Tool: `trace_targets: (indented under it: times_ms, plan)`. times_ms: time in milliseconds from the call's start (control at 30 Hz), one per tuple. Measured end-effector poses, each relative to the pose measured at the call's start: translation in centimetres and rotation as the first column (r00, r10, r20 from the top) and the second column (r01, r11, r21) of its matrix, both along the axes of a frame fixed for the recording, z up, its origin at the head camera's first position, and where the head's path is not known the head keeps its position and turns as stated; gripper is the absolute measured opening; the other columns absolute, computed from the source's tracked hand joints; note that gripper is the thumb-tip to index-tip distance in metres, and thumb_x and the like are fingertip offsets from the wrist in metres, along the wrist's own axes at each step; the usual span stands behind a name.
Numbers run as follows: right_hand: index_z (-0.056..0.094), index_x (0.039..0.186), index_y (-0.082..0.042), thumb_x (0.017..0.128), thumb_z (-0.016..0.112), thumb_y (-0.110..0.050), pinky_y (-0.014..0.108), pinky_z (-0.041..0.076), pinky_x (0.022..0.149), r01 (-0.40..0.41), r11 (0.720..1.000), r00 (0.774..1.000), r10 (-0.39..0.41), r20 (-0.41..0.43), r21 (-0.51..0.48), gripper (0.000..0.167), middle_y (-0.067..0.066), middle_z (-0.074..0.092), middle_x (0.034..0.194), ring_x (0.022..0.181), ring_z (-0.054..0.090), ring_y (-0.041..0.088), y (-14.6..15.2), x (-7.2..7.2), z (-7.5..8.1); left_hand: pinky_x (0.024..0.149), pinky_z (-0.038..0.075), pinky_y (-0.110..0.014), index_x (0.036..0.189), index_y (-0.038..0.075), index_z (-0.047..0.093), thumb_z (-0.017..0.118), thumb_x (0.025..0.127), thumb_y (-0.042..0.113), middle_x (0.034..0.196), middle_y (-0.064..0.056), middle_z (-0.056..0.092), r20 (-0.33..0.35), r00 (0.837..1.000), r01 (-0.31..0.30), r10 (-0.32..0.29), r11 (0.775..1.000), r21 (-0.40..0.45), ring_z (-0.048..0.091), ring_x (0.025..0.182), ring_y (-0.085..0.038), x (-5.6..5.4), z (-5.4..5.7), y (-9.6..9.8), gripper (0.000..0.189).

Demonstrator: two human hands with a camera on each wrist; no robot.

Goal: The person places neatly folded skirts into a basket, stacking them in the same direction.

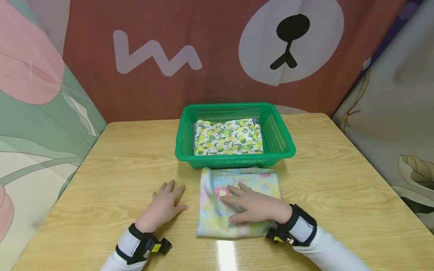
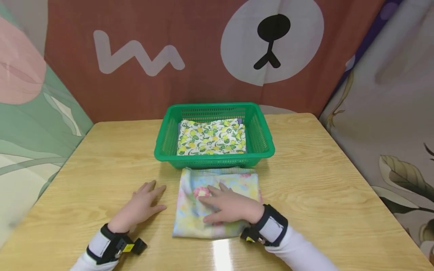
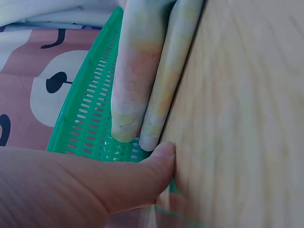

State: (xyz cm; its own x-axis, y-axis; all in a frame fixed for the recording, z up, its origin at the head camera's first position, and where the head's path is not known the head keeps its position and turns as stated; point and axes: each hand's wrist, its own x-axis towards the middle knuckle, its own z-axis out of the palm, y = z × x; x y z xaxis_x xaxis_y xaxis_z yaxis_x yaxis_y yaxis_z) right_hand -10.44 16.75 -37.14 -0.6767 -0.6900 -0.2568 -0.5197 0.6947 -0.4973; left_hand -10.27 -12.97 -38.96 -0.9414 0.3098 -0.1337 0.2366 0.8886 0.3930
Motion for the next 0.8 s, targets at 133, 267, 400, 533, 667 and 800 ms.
trace_targets:
  times_ms: [133,267,400,533,667,800]
  plan:
    - [0.045,0.142,-0.013,0.097,0.048,-0.043,0.054,0.033,0.106,0.041,0.986,0.993,-0.022,0.118,-0.164,0.054,0.015,0.042,0.146,0.135,0.036,0.04,3.5,-0.7,0.4,0.093,0.022,-0.079,0.136,0.004,0.05,0.069,0.086,0.028,0.143,-0.035,0.033,-0.004,1.0,-0.011,0.011,1.0,0.014,0.026,0.131,-0.059,0.2,-0.2,0.1,0.058]
    - [0.046,0.14,-0.008,0.1,0.046,-0.032,0.039,0.041,0.102,0.179,0.952,0.961,-0.115,0.25,-0.249,0.046,0.017,0.047,0.141,0.128,0.045,0.031,7.9,-0.7,0.4,0.092,0.022,-0.079,0.135,0.004,0.051,0.07,0.085,0.027,0.142,-0.035,0.035,-0.03,1.0,-0.003,0.003,1.0,0.029,0.027,0.13,-0.059,0.1,-0.4,0.3,0.058]
    - [0.042,0.139,0.005,0.103,0.037,-0.02,0.023,0.044,0.097,0.274,0.862,0.903,-0.077,0.424,-0.427,0.043,0.016,0.05,0.139,0.123,0.051,0.011,12.4,-1.1,-0.2,0.095,0.03,-0.073,0.134,0.001,0.051,0.072,0.084,0.023,0.136,-0.03,0.045,-0.093,0.995,-0.023,0.03,0.997,0.075,0.037,0.127,-0.053,-0.1,-0.6,0.3,0.058]
    - [0.044,0.138,0.001,0.105,0.024,-0.013,0.026,0.048,0.096,0.362,0.699,0.811,0.09,0.578,-0.617,0.041,0.002,0.056,0.134,0.12,0.055,0.008,15.7,-1.9,-1.0,0.094,0.047,-0.05,0.132,-0.002,0.05,0.069,0.086,0.017,0.123,-0.022,0.06,-0.06,0.988,-0.118,0.141,0.952,0.282,0.058,0.112,-0.037,-0.6,-0.8,0.0,0.054]
    - [0.051,0.132,-0.011,0.106,0.023,-0.015,0.032,0.049,0.095,0.5,0.597,0.712,0.129,0.69,-0.627,0.039,-0.001,0.06,0.128,0.117,0.058,0.014,16.9,-2.1,-1.7,0.088,0.052,-0.036,0.136,-0.004,0.044,0.062,0.091,0.015,0.118,-0.021,0.063,0.222,0.963,-0.257,0.154,0.778,0.574,0.063,0.105,-0.027,-1.1,-1.1,-0.2,0.052]
    - [0.046,0.134,0.004,0.106,0.027,-0.017,0.033,0.049,0.094,0.582,0.573,0.643,0.109,0.758,-0.577,0.04,0.003,0.063,0.123,0.113,0.061,0.016,16.3,-2.0,-2.3,0.093,0.05,-0.031,0.139,-0.014,0.031,0.053,0.096,0.012,0.127,-0.03,0.054,0.46,0.887,-0.358,-0.041,0.569,0.74,0.061,0.109,-0.023,-1.4,-1.7,-0.2,0.055]
